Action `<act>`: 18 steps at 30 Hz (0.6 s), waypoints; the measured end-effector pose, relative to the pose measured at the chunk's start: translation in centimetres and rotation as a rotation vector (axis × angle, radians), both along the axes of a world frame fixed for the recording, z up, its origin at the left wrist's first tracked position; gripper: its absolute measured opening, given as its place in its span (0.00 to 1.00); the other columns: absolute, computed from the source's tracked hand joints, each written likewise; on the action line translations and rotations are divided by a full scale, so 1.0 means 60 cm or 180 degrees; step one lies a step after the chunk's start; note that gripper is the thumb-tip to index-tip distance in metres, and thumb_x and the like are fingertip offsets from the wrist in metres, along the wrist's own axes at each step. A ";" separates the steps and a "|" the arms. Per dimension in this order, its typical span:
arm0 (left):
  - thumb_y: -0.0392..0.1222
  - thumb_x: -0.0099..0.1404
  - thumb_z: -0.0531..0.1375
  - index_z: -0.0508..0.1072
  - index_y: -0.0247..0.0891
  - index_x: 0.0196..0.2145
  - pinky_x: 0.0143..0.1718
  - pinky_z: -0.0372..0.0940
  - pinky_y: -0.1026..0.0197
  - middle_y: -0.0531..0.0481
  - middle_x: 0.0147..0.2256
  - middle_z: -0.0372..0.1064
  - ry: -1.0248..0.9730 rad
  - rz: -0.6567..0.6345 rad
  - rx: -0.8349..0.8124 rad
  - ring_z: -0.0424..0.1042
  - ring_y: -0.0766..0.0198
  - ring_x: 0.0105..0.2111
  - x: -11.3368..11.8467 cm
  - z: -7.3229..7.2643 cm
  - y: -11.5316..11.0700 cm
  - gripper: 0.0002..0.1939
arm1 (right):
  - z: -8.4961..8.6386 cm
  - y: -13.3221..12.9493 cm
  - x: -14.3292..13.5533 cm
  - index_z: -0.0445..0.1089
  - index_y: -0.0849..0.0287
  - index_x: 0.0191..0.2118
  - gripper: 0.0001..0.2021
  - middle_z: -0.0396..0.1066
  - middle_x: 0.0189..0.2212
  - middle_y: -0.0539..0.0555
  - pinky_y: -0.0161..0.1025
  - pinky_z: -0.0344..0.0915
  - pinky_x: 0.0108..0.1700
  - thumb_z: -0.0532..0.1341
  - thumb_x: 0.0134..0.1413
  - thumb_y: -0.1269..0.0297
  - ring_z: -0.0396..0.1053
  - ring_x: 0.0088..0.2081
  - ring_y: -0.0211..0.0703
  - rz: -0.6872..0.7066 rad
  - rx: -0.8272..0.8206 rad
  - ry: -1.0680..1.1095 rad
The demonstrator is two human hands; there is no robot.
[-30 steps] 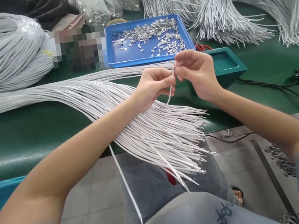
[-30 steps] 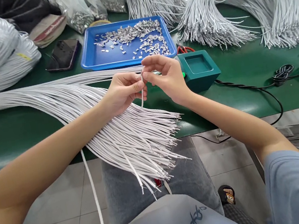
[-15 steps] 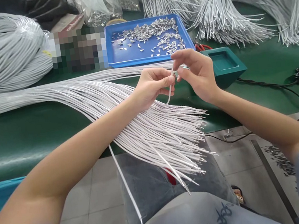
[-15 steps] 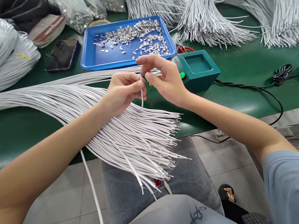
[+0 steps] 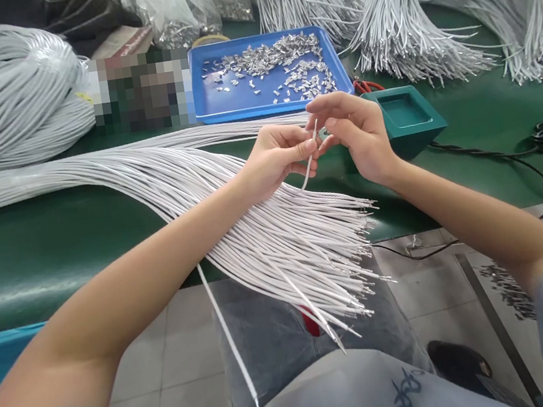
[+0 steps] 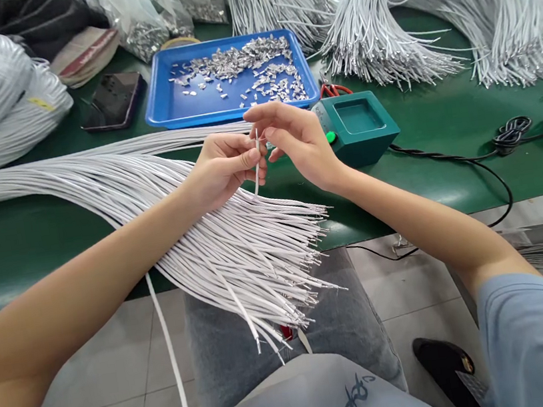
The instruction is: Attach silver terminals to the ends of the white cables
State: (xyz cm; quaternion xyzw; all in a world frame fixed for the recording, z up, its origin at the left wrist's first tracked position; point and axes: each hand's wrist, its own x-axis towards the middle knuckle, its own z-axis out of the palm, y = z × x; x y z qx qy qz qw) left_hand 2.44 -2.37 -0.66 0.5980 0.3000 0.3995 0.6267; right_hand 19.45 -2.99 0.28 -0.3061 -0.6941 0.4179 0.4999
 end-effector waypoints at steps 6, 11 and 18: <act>0.55 0.56 0.68 0.74 0.34 0.29 0.29 0.73 0.64 0.51 0.26 0.72 -0.0002 -0.0083 0.0168 0.74 0.67 0.27 -0.003 -0.008 0.005 0.19 | 0.000 0.001 -0.001 0.74 0.52 0.38 0.12 0.75 0.35 0.51 0.35 0.72 0.30 0.59 0.57 0.51 0.72 0.35 0.38 -0.0016 -0.0156 0.0076; 0.56 0.57 0.66 0.74 0.34 0.28 0.27 0.73 0.64 0.51 0.25 0.71 0.0029 -0.0013 0.0366 0.74 0.68 0.25 -0.003 -0.005 0.004 0.19 | 0.000 -0.001 -0.003 0.75 0.52 0.37 0.11 0.76 0.34 0.50 0.35 0.71 0.30 0.60 0.56 0.52 0.72 0.34 0.38 -0.0150 -0.0171 0.0152; 0.57 0.56 0.67 0.74 0.34 0.27 0.25 0.72 0.65 0.52 0.24 0.71 -0.0016 -0.0003 0.0380 0.73 0.69 0.24 -0.003 -0.006 0.006 0.20 | 0.000 0.001 -0.003 0.72 0.53 0.32 0.14 0.73 0.33 0.51 0.35 0.71 0.31 0.58 0.58 0.50 0.72 0.33 0.37 -0.0271 -0.0219 0.0179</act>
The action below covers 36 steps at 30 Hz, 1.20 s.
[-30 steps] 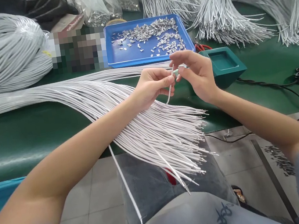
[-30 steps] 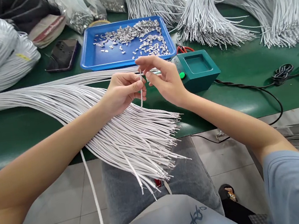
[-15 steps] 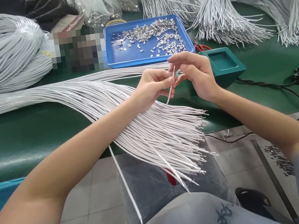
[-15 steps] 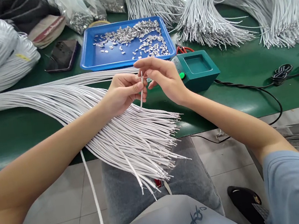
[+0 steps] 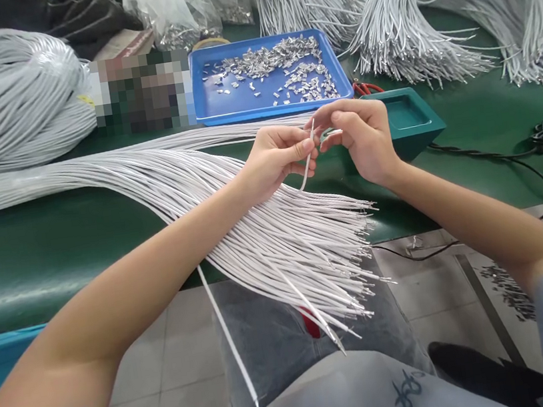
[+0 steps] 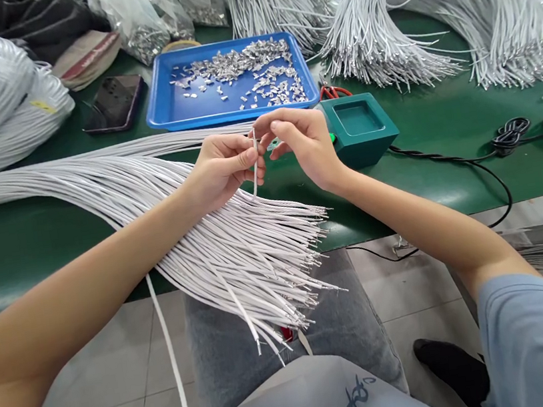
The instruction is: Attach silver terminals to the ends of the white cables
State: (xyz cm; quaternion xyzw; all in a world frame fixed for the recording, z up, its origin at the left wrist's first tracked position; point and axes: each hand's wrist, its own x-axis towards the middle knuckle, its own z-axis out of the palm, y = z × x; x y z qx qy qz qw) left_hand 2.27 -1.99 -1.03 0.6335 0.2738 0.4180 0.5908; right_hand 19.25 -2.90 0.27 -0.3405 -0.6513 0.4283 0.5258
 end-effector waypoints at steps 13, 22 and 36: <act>0.58 0.52 0.69 0.74 0.35 0.28 0.24 0.72 0.64 0.52 0.24 0.71 0.0005 0.0009 -0.0029 0.74 0.68 0.24 0.002 -0.004 0.001 0.21 | -0.001 0.009 0.001 0.69 0.51 0.36 0.13 0.70 0.28 0.48 0.36 0.68 0.30 0.68 0.47 0.52 0.69 0.31 0.36 -0.0073 0.0046 0.0036; 0.60 0.53 0.67 0.74 0.34 0.30 0.29 0.73 0.64 0.52 0.25 0.71 0.0151 0.0065 0.0091 0.76 0.66 0.28 0.001 -0.007 -0.001 0.23 | 0.004 0.009 0.005 0.68 0.49 0.42 0.17 0.66 0.26 0.45 0.35 0.67 0.30 0.69 0.47 0.56 0.67 0.29 0.35 0.0167 -0.0264 0.0082; 0.58 0.54 0.68 0.75 0.36 0.30 0.27 0.73 0.64 0.51 0.26 0.71 0.0052 0.0053 -0.0008 0.75 0.66 0.28 0.002 -0.005 0.002 0.20 | 0.006 -0.003 -0.001 0.68 0.47 0.43 0.13 0.70 0.34 0.50 0.38 0.70 0.34 0.64 0.51 0.53 0.70 0.39 0.41 -0.0219 0.0089 -0.0181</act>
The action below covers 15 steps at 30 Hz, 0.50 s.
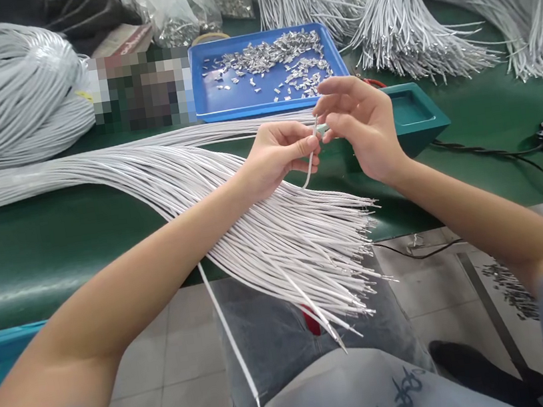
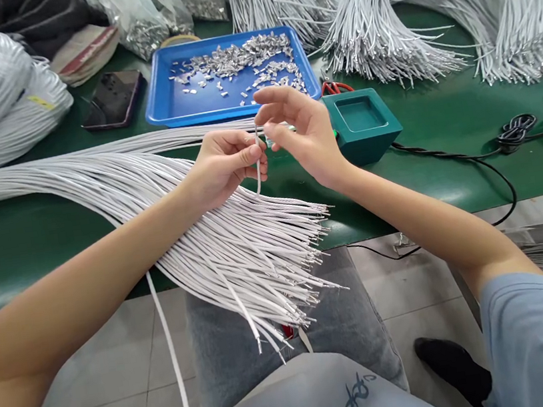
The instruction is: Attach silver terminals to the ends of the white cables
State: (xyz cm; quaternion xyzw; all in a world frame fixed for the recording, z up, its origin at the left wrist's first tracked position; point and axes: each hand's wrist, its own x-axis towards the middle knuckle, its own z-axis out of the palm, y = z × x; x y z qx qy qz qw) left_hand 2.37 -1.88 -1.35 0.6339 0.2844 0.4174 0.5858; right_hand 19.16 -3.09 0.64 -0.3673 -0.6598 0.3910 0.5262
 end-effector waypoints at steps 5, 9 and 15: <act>0.60 0.52 0.68 0.75 0.36 0.30 0.28 0.73 0.64 0.52 0.27 0.72 0.0024 -0.0040 -0.0014 0.74 0.67 0.27 -0.001 0.003 -0.002 0.22 | 0.001 -0.004 -0.002 0.69 0.47 0.43 0.16 0.71 0.30 0.48 0.38 0.71 0.33 0.68 0.46 0.58 0.72 0.38 0.42 -0.0035 0.0057 -0.0110; 0.60 0.53 0.67 0.75 0.35 0.30 0.27 0.73 0.65 0.51 0.27 0.73 0.0024 -0.0028 -0.0007 0.74 0.68 0.26 0.002 0.006 -0.006 0.22 | 0.005 -0.004 -0.002 0.69 0.48 0.41 0.14 0.71 0.28 0.47 0.38 0.71 0.32 0.69 0.46 0.60 0.72 0.33 0.40 -0.0036 0.0020 -0.0015; 0.59 0.53 0.67 0.74 0.35 0.29 0.28 0.73 0.64 0.51 0.27 0.73 0.0097 0.0096 0.0120 0.74 0.68 0.26 0.005 0.003 -0.008 0.22 | 0.002 -0.007 -0.003 0.69 0.48 0.40 0.14 0.69 0.28 0.48 0.40 0.70 0.32 0.69 0.46 0.62 0.71 0.36 0.42 -0.0079 -0.0030 -0.0031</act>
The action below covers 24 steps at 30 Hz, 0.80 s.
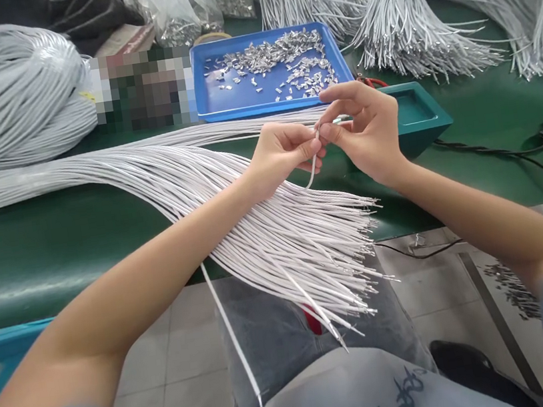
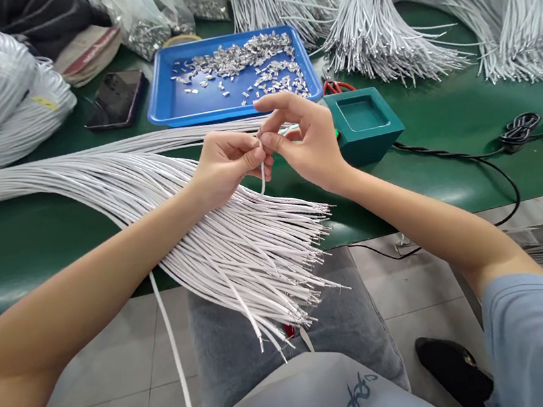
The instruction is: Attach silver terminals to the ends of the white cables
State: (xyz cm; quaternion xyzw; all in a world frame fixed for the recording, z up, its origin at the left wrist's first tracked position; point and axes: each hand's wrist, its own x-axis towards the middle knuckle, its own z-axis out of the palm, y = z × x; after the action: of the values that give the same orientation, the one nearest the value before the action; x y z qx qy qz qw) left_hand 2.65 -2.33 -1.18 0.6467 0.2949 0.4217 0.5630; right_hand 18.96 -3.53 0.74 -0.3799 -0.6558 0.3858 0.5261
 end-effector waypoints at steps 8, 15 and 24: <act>0.58 0.50 0.70 0.72 0.35 0.28 0.28 0.73 0.63 0.53 0.23 0.69 -0.0019 0.0236 0.0139 0.73 0.67 0.27 0.001 -0.002 0.000 0.22 | -0.004 -0.005 -0.003 0.69 0.48 0.39 0.11 0.68 0.29 0.49 0.39 0.68 0.31 0.67 0.49 0.59 0.69 0.36 0.42 -0.0150 0.0193 -0.0167; 0.58 0.50 0.69 0.71 0.36 0.26 0.27 0.72 0.64 0.54 0.22 0.68 -0.0031 0.0319 0.0198 0.72 0.69 0.25 0.002 -0.003 0.002 0.22 | -0.004 -0.008 -0.001 0.69 0.47 0.41 0.12 0.68 0.31 0.49 0.38 0.69 0.33 0.66 0.51 0.55 0.70 0.37 0.41 0.0016 0.0151 -0.0133; 0.54 0.52 0.70 0.71 0.34 0.25 0.28 0.72 0.64 0.52 0.23 0.69 0.0068 0.0425 0.0267 0.72 0.69 0.26 0.004 -0.003 0.001 0.20 | -0.004 0.004 0.002 0.70 0.48 0.39 0.12 0.69 0.28 0.48 0.38 0.69 0.31 0.69 0.46 0.61 0.70 0.35 0.41 -0.0161 0.0230 -0.0334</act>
State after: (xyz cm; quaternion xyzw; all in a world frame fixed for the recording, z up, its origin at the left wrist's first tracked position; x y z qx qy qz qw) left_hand 2.92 -2.28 -1.35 0.6530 0.3254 0.4634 0.5029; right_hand 19.06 -3.32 0.50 -0.3968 -0.6862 0.3279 0.5139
